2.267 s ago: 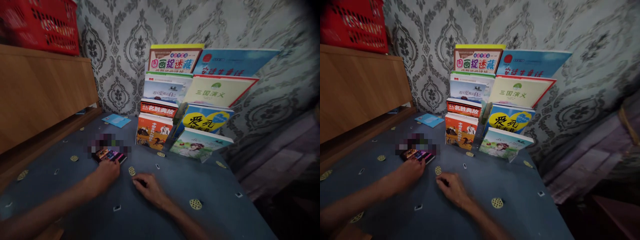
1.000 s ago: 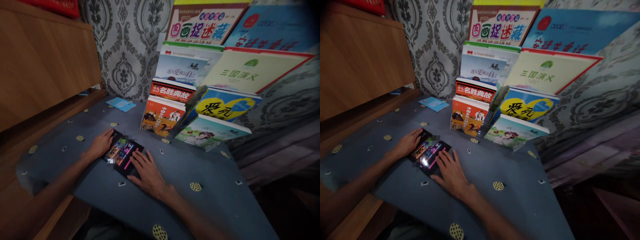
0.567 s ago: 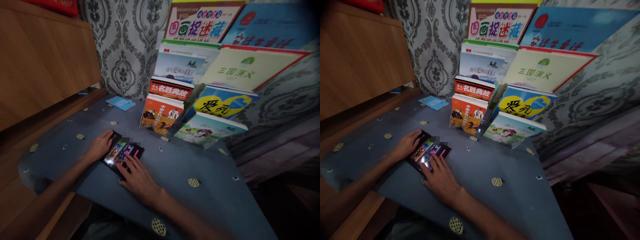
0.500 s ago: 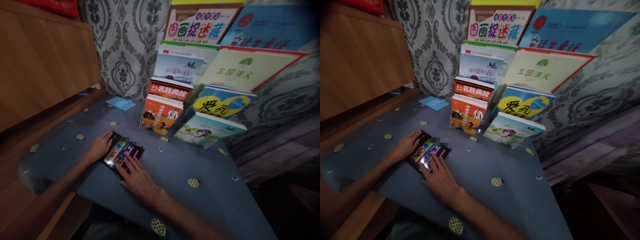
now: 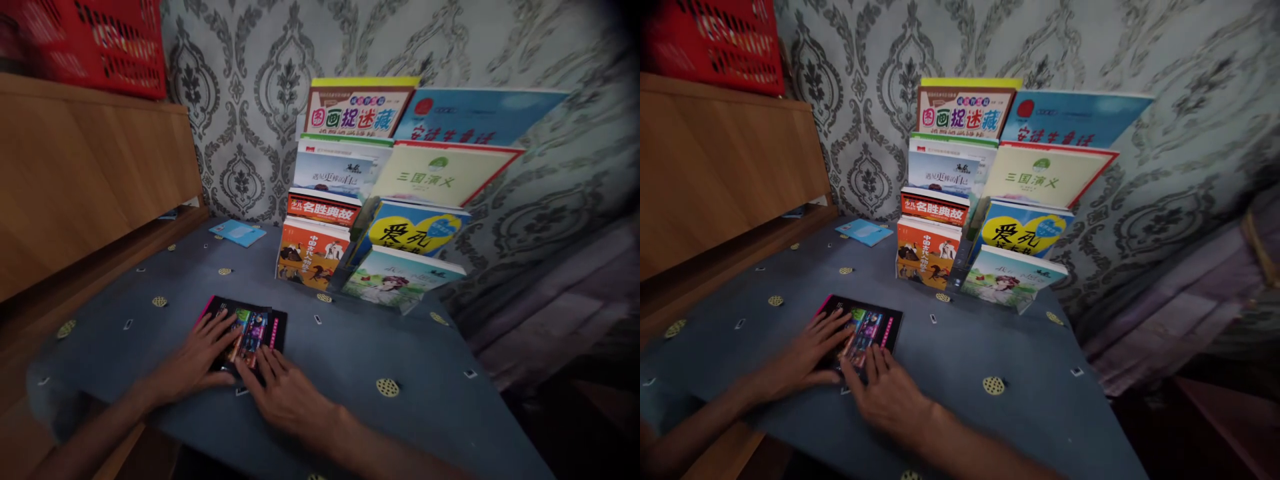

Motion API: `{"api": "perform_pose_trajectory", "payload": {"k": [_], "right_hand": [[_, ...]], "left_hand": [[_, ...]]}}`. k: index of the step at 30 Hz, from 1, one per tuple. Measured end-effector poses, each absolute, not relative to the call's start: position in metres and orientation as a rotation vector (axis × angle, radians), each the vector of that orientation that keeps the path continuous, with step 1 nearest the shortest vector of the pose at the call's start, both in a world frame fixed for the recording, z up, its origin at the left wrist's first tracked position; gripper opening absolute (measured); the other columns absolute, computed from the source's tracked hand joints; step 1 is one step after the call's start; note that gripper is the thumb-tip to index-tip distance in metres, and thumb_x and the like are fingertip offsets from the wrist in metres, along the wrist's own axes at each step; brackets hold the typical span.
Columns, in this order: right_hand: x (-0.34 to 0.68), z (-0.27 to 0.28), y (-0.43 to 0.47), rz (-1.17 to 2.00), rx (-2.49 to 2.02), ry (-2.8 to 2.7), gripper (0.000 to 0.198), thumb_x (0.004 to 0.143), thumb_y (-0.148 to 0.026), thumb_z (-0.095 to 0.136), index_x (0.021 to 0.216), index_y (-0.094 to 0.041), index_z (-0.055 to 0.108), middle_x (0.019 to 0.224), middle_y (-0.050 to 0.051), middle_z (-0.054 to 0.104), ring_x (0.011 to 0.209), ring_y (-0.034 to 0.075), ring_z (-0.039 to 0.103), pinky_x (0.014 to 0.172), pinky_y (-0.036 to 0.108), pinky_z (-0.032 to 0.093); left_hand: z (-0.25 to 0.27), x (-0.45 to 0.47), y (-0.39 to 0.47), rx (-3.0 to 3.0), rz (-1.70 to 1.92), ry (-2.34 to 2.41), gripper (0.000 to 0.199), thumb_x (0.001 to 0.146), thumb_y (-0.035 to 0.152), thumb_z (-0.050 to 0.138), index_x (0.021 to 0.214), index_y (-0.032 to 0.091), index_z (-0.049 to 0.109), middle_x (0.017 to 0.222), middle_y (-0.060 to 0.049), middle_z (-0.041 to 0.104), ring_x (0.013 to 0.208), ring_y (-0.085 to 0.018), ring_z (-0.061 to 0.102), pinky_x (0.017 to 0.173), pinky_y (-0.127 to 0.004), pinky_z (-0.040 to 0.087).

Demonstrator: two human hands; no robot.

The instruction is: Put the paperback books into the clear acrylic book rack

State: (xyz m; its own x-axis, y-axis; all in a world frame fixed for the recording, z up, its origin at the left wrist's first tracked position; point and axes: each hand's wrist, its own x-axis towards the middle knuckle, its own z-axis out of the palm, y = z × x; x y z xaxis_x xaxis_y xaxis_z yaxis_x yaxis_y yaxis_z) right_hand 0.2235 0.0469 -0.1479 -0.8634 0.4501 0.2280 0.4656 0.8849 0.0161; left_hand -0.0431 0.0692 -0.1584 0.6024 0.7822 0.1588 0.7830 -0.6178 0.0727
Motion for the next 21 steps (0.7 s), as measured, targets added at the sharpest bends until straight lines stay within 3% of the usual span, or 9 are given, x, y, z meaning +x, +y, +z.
{"api": "perform_pose_trajectory", "payload": {"k": [2, 9, 15, 18, 21], "right_hand": [[0.229, -0.15, 0.047, -0.093, -0.695, -2.813, 0.057, 0.099, -0.013, 0.049, 0.155, -0.009, 0.036, 0.14, 0.028, 0.059, 0.131, 0.037, 0.059, 0.105, 0.051, 0.052], [0.235, -0.139, 0.046, -0.044, -0.805, -2.799, 0.056, 0.101, -0.014, 0.045, 0.156, -0.016, 0.034, 0.141, 0.022, 0.061, 0.132, 0.031, 0.059, 0.104, 0.044, 0.053], [0.253, -0.124, 0.066, 0.284, -0.882, -2.634, 0.054, 0.099, -0.022, 0.057, 0.151, -0.025, 0.042, 0.125, 0.012, 0.071, 0.116, 0.023, 0.068, 0.097, 0.039, 0.057], [0.266, -0.123, 0.085, 0.526, -0.864, -2.365, 0.047, 0.095, -0.033, 0.065, 0.141, -0.027, 0.055, 0.117, 0.007, 0.075, 0.111, 0.023, 0.069, 0.099, 0.04, 0.055], [0.277, -0.124, 0.103, 0.801, -0.934, -2.063, 0.037, 0.089, -0.041, 0.07, 0.123, -0.026, 0.071, 0.105, 0.004, 0.079, 0.099, 0.023, 0.073, 0.093, 0.038, 0.056]], "left_hand": [[-0.154, -0.042, 0.062, -2.829, -0.222, -1.331, 0.086, 0.086, 0.073, 0.055, 0.158, 0.03, 0.033, 0.163, -0.013, 0.036, 0.152, -0.035, 0.03, 0.12, -0.056, 0.032], [-0.156, -0.032, 0.052, -2.665, -0.142, -1.148, 0.057, 0.1, 0.053, 0.045, 0.147, 0.022, 0.05, 0.144, -0.014, 0.06, 0.136, -0.033, 0.054, 0.108, -0.047, 0.048], [-0.129, -0.018, 0.048, -2.623, -0.159, -0.997, 0.038, 0.106, 0.033, 0.037, 0.135, 0.017, 0.056, 0.124, -0.014, 0.072, 0.111, -0.026, 0.071, 0.088, -0.036, 0.056], [-0.105, -0.006, 0.05, -2.715, -0.294, -1.086, 0.035, 0.108, 0.031, 0.029, 0.112, 0.02, 0.062, 0.091, -0.005, 0.076, 0.077, -0.018, 0.073, 0.065, -0.027, 0.051], [-0.083, 0.0, 0.052, -2.759, -0.483, -1.256, 0.044, 0.109, 0.035, 0.021, 0.09, 0.022, 0.058, 0.068, 0.002, 0.067, 0.054, -0.013, 0.061, 0.052, -0.026, 0.036]]}}
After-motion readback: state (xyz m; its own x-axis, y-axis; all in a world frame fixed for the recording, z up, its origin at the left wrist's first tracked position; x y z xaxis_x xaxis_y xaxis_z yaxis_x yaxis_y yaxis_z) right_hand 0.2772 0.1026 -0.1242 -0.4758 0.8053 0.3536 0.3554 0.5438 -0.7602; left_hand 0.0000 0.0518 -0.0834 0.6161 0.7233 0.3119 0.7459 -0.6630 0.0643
